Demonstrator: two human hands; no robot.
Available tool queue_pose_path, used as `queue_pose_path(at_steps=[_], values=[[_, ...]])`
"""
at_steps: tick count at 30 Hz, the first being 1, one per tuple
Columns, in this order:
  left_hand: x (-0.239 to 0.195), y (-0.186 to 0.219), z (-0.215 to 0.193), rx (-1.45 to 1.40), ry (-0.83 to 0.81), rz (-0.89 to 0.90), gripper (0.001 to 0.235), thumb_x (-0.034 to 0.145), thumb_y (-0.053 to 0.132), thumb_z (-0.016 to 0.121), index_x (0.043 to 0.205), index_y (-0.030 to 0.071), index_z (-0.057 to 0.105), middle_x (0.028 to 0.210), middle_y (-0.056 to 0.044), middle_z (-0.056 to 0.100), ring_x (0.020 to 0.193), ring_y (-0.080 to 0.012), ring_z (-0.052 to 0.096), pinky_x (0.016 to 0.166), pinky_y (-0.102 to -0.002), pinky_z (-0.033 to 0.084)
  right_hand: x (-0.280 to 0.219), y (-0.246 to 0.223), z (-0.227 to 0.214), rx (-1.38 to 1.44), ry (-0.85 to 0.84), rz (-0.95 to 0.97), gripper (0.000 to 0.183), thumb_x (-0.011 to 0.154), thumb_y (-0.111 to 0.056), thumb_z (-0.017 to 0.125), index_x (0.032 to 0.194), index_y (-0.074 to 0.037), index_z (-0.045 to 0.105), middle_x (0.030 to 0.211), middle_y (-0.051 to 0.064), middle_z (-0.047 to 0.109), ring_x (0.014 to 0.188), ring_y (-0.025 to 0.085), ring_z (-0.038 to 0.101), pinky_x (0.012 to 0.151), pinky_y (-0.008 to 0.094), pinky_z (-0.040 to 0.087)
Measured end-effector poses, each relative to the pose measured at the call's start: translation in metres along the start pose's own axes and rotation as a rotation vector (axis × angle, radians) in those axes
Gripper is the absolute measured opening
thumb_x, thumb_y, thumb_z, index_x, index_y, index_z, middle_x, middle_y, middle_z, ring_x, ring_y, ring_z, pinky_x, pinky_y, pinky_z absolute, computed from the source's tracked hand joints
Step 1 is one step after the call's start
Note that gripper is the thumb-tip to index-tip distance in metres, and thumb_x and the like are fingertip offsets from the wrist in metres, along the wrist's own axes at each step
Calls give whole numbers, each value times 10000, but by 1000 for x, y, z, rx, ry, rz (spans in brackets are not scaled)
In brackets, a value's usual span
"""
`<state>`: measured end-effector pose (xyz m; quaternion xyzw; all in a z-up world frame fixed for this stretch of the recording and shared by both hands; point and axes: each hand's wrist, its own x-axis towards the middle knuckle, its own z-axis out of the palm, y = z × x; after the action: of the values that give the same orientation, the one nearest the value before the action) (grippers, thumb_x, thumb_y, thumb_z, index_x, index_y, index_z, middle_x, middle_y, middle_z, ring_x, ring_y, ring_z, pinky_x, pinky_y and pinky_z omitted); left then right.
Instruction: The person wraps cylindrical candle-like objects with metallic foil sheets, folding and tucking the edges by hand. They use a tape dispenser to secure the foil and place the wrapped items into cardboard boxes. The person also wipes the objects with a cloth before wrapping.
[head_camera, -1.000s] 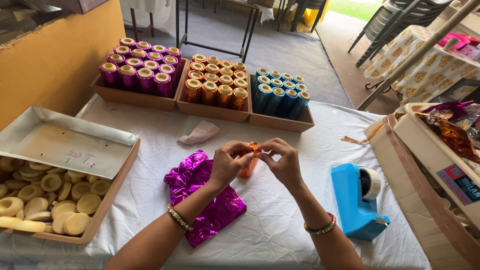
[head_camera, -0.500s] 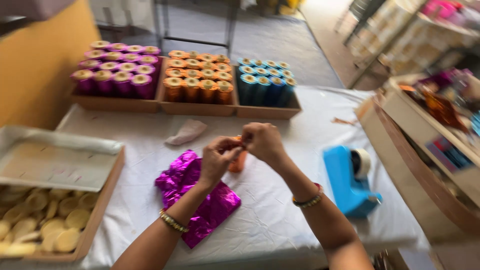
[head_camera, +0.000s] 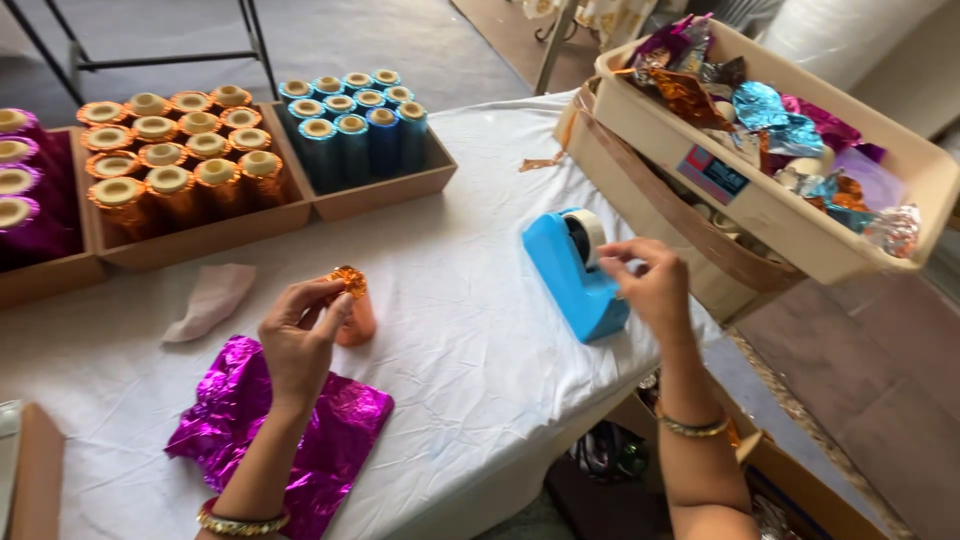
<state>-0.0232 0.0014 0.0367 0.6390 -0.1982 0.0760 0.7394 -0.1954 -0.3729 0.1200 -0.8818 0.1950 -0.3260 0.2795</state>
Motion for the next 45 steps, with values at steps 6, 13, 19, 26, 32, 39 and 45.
queue_pose_path(at_steps=[6, 13, 19, 26, 32, 39, 45], values=[[-1, 3, 0, 20, -1, 3, 184, 906, 21, 754, 1084, -26, 740, 1161, -111, 720, 1047, -160, 725, 985, -285, 591, 21, 134, -9, 222, -415, 271, 182, 868, -179, 805, 960, -22, 805, 857, 82, 780, 825, 139, 730, 822, 287, 563], [-1, 11, -1, 67, -13, 10, 177, 913, 34, 755, 1084, -13, 750, 1150, -107, 725, 1052, -163, 730, 985, -283, 597, 23, 128, -3, 450, -388, 351, 175, 844, -107, 808, 915, 36, 737, 826, 90, 749, 789, 175, 729, 794, 305, 571], [-1, 11, -1, 65, -15, 9, 182, 914, 35, 756, 1088, -18, 749, 1146, -107, 722, 1043, -162, 726, 982, -283, 593, 23, 113, -8, 397, -281, 266, 112, 883, -103, 772, 923, -2, 745, 875, 65, 741, 795, 107, 675, 761, 266, 548], [-1, 14, -1, 68, -23, 21, 185, 919, 35, 754, 1095, -21, 741, 1150, -105, 717, 1057, -163, 725, 989, -283, 591, 11, 85, -21, 417, -279, 351, 538, 811, 4, 769, 1282, -37, 514, 768, 82, 740, 719, 110, 673, 700, 244, 500], [-1, 12, -1, 68, -22, 25, 181, 924, 38, 755, 1092, -25, 737, 1158, -104, 709, 1078, -165, 720, 1000, -286, 589, 0, 109, -22, 477, -285, 371, 478, 830, -26, 776, 1193, -57, 467, 748, 102, 712, 706, 115, 660, 668, 245, 477], [-2, 11, -2, 92, -27, 16, 187, 932, 45, 751, 1108, -17, 736, 1185, -111, 706, 1087, -172, 721, 1002, -294, 594, -12, 128, -17, 501, -296, 404, 431, 823, -23, 800, 1121, -72, 492, 753, 115, 731, 680, 120, 637, 653, 250, 478], [-1, 8, -3, 113, -11, 23, 173, 934, 64, 754, 1087, -15, 737, 1157, -110, 721, 1094, -183, 721, 1010, -304, 587, -17, 143, -5, 524, -252, 427, 425, 822, -31, 804, 1084, -88, 475, 778, 102, 760, 673, 117, 638, 632, 243, 489]])
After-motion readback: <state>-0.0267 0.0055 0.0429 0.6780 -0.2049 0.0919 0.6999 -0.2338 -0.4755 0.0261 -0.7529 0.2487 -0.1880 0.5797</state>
